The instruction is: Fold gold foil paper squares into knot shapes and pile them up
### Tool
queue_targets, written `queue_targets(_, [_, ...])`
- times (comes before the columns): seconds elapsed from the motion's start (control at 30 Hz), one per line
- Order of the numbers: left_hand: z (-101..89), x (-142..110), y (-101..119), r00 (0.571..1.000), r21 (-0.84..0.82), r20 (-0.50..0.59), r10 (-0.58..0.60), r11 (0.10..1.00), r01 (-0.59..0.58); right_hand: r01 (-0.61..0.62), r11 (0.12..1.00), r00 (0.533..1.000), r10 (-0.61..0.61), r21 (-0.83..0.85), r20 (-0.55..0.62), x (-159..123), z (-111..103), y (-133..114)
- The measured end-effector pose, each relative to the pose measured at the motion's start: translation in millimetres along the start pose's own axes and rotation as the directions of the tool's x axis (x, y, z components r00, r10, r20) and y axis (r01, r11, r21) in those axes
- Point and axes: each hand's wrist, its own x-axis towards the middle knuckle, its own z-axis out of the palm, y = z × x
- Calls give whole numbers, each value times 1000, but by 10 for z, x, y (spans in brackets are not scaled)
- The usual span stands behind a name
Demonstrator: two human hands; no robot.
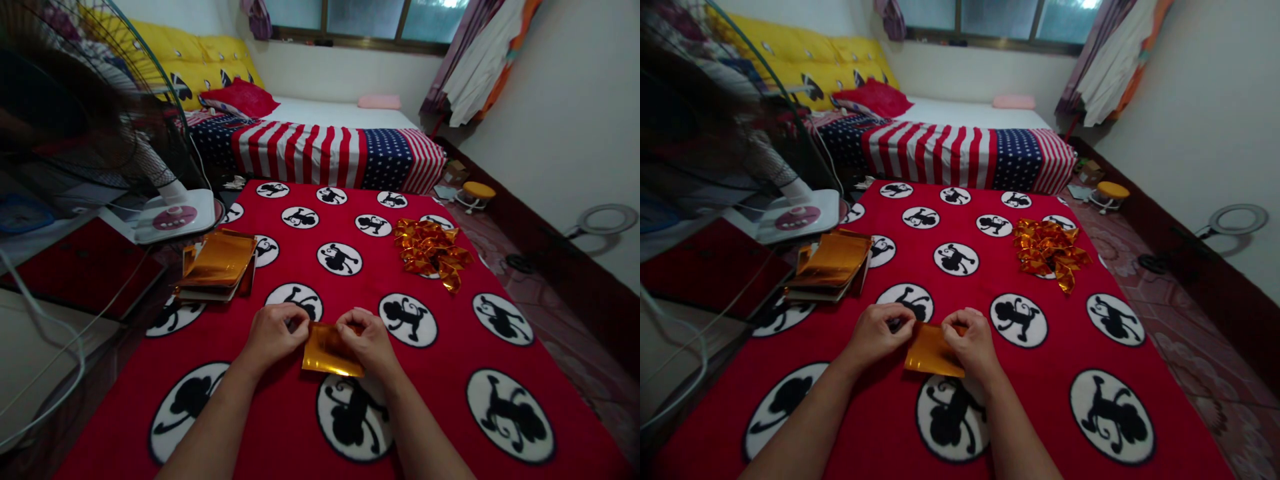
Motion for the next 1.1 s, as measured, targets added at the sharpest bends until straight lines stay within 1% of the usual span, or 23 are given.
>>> queue_targets(0.1, [-69, 5, -117, 997, -29, -60, -49, 998, 48, -50, 998, 998, 51, 45, -25, 5, -85, 44])
queue_targets(0.2, [-100, 21, -142, 987, -167, -104, -123, 980, 104, -78, 995, 996, 80, 64, -32, 3, -118, 68])
queue_targets(0.27, [-70, 30, -80, 985, -270, -87, -146, 956, 118, -75, 996, 997, 77, 57, -26, 0, -100, 59])
queue_targets(0.33, [-1, 31, 17, 992, -318, -20, -121, 942, 108, -63, 997, 998, 64, 52, -18, -3, -63, 29])
queue_targets(0.43, [128, 17, 146, 998, -309, 49, -40, 949, 54, -30, 999, 1000, 30, 45, -5, -10, -9, -37])
queue_targets(0.5, [190, 6, 188, 998, -307, 54, -20, 951, 35, -10, 999, 1000, 10, 35, 1, -15, 15, -76])
queue_targets(0.57, [215, -3, 197, 999, -306, 33, -15, 952, 24, -8, 1000, 1000, 8, 28, 2, -20, 28, -94])
queue_targets(0.7, [187, -7, 181, 999, -300, -36, -13, 954, 2, -42, 998, 999, 42, 46, -2, -20, 22, -58])
queue_targets(0.8, [153, -5, 169, 996, -304, -81, -23, 953, -3, -81, 991, 997, 81, 107, -1, -16, -13, -7])
queue_targets(0.97, [125, 2, 129, 995, -318, -87, -49, 948, 18, -124, 973, 992, 129, 195, -14, -18, -136, 98])
queue_targets(1.03, [113, 11, 104, 993, -328, -97, -62, 944, 27, -145, 959, 986, 160, 244, -40, -16, -190, 149])
queue_targets(1.1, [104, 20, 88, 991, -336, -114, -74, 941, 32, -161, 941, 976, 197, 297, -95, -10, -220, 176])
